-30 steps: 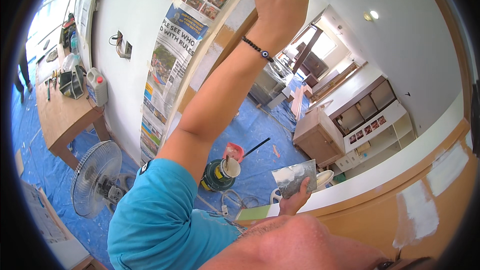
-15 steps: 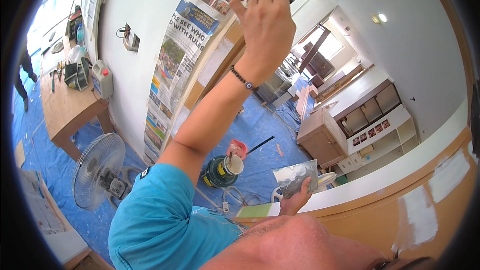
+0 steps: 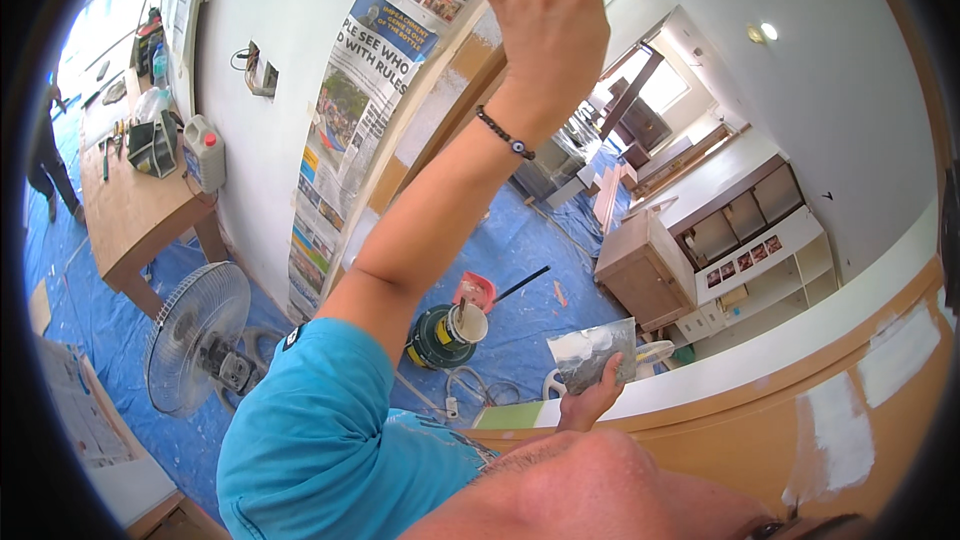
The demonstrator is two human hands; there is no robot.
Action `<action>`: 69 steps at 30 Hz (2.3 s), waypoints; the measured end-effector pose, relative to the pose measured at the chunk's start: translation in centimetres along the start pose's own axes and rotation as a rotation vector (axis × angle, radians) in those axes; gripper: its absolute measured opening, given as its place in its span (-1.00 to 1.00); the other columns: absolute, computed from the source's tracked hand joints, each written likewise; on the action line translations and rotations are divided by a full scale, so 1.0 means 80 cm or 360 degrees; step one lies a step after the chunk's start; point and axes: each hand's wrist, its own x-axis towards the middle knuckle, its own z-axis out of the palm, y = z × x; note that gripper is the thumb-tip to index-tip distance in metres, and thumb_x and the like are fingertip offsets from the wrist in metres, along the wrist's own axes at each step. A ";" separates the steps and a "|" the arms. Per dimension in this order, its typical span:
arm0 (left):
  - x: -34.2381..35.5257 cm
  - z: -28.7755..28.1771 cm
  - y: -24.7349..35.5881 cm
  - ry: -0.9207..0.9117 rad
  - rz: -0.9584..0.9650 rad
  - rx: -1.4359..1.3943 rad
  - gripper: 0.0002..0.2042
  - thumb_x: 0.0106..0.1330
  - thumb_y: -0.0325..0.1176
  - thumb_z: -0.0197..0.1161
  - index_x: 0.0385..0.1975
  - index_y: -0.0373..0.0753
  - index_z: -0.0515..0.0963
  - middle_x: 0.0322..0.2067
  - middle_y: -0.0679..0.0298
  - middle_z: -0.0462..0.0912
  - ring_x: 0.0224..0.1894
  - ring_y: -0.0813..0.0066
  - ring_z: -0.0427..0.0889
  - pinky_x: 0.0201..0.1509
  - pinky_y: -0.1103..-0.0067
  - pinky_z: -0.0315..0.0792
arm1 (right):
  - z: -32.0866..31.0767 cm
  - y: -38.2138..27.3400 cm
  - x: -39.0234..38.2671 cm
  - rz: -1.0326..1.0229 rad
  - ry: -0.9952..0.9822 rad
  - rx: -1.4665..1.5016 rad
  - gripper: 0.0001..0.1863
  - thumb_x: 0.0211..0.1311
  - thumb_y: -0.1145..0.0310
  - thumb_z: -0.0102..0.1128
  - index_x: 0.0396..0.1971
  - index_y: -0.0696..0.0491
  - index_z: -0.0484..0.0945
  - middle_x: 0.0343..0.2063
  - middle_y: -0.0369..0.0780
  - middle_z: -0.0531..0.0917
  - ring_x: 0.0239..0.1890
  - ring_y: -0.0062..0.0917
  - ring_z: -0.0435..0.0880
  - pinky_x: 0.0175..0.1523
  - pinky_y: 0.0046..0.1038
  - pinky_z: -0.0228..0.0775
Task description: The person applies plaster to a vertical wooden surface using a putty knife and a hawk. They repeatedly scoop plaster from a bucket, spread it onto the wood, and smooth the surface. Another person is visible in the background moving materials.
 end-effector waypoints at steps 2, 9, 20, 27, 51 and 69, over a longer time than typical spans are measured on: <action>-0.004 0.001 0.009 0.0076 0.0054 0.0007 -0.53 0.18 -0.59 0.14 0.16 -0.42 0.53 0.03 0.00 0.63 0.06 0.07 0.57 0.25 0.20 0.26 | 0.001 -0.001 -0.002 0.0009 0.0012 -0.0006 -0.23 0.36 0.07 0.37 0.36 0.17 0.22 0.23 -0.05 0.47 0.20 -0.20 0.56 0.20 -0.10 0.55; -0.025 -0.035 0.001 0.0095 0.0060 -0.0119 -0.52 0.15 -0.54 0.21 0.15 -0.34 0.56 0.00 0.11 0.66 0.07 0.22 0.58 0.22 0.20 0.15 | 0.003 0.002 -0.001 0.0007 0.0013 0.0003 -0.25 0.38 0.09 0.36 0.36 0.18 0.23 0.22 -0.06 0.48 0.20 -0.21 0.57 0.20 -0.12 0.55; -0.072 -0.019 -0.010 -0.0117 0.0110 -0.0166 -0.50 0.14 -0.58 0.19 0.18 -0.34 0.56 0.08 0.11 0.61 0.09 0.22 0.57 0.26 0.18 0.12 | -0.001 -0.001 -0.005 0.0040 0.0020 -0.0011 -0.27 0.38 0.11 0.36 0.36 0.16 0.25 0.22 -0.05 0.48 0.21 -0.21 0.56 0.19 -0.12 0.55; -0.069 -0.010 -0.027 0.0118 0.0044 0.0167 -0.42 0.13 -0.60 0.24 0.26 -0.26 0.52 0.14 0.20 0.61 0.10 0.25 0.54 0.23 0.28 0.13 | 0.002 0.002 -0.002 0.0036 -0.0032 -0.0017 -0.22 0.34 0.09 0.40 0.36 0.18 0.24 0.23 -0.02 0.47 0.22 -0.20 0.55 0.20 -0.11 0.54; -0.072 -0.016 -0.036 0.0021 0.0005 0.0164 -0.42 0.14 -0.61 0.20 0.26 -0.22 0.52 0.11 0.19 0.60 0.05 0.23 0.55 0.23 0.27 0.10 | -0.006 0.013 0.005 -0.0008 -0.0058 -0.0058 -0.38 0.41 0.13 0.32 0.29 0.19 0.37 0.16 -0.08 0.56 0.14 -0.27 0.62 0.17 -0.19 0.58; -0.135 -0.055 -0.043 -0.0115 0.0007 -0.0048 -0.39 0.13 -0.62 0.18 0.29 -0.21 0.50 0.18 0.24 0.56 0.16 0.31 0.51 0.25 0.29 0.09 | -0.003 0.019 -0.003 0.0031 -0.0089 -0.0069 -0.31 0.38 0.12 0.36 0.31 0.20 0.32 0.19 -0.07 0.52 0.17 -0.26 0.59 0.21 -0.18 0.52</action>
